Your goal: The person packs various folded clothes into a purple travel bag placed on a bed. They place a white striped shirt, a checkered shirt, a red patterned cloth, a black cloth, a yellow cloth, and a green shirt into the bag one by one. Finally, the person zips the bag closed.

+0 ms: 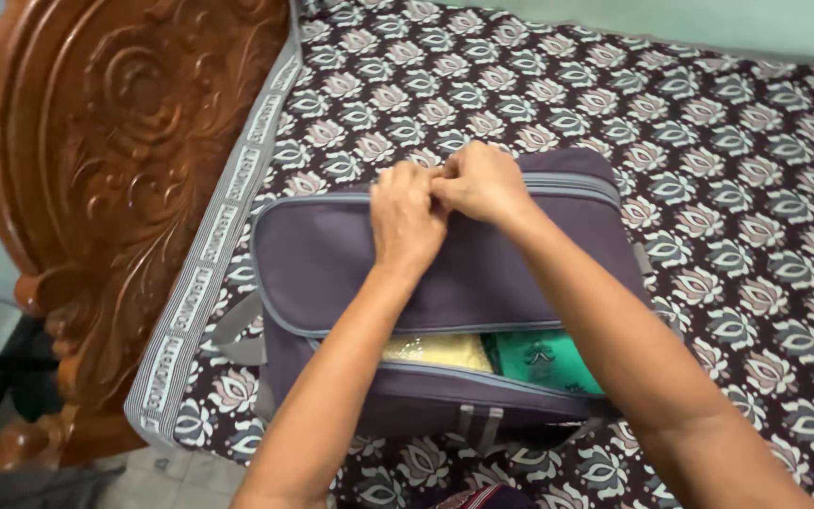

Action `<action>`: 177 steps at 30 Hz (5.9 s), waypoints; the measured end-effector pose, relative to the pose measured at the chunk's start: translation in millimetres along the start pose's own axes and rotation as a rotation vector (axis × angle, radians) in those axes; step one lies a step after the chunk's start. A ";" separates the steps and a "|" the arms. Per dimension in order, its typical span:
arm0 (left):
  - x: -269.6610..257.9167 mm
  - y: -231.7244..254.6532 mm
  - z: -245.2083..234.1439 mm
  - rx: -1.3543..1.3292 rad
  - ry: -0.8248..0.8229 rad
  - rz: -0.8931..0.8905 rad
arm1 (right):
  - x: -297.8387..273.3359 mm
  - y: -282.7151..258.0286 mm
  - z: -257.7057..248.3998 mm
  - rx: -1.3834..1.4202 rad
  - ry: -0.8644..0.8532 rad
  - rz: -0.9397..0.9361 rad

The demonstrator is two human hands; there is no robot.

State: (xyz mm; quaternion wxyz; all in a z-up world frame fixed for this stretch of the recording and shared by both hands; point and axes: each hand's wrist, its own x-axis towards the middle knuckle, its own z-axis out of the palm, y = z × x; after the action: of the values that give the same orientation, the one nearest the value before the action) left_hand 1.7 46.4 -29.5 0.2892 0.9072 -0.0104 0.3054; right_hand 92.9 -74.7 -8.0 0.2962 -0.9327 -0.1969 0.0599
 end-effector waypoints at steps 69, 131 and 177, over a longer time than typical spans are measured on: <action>-100.0 -180.3 -137.0 0.344 -0.085 0.050 | -8.7 -121.1 125.4 -0.603 0.103 -1.301; -178.7 -46.1 -173.8 0.181 -0.209 0.193 | -174.2 -94.9 111.4 0.218 -0.110 -0.731; -141.9 13.9 -105.2 0.105 -0.466 0.284 | -209.3 -7.2 40.9 0.357 -0.036 -0.222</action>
State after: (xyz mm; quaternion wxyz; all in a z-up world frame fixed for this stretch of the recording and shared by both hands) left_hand -174.0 68.2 -33.8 0.1859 0.9562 -0.1878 0.1263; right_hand -110.4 -132.0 -38.4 0.4580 -0.8367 -0.2902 0.0774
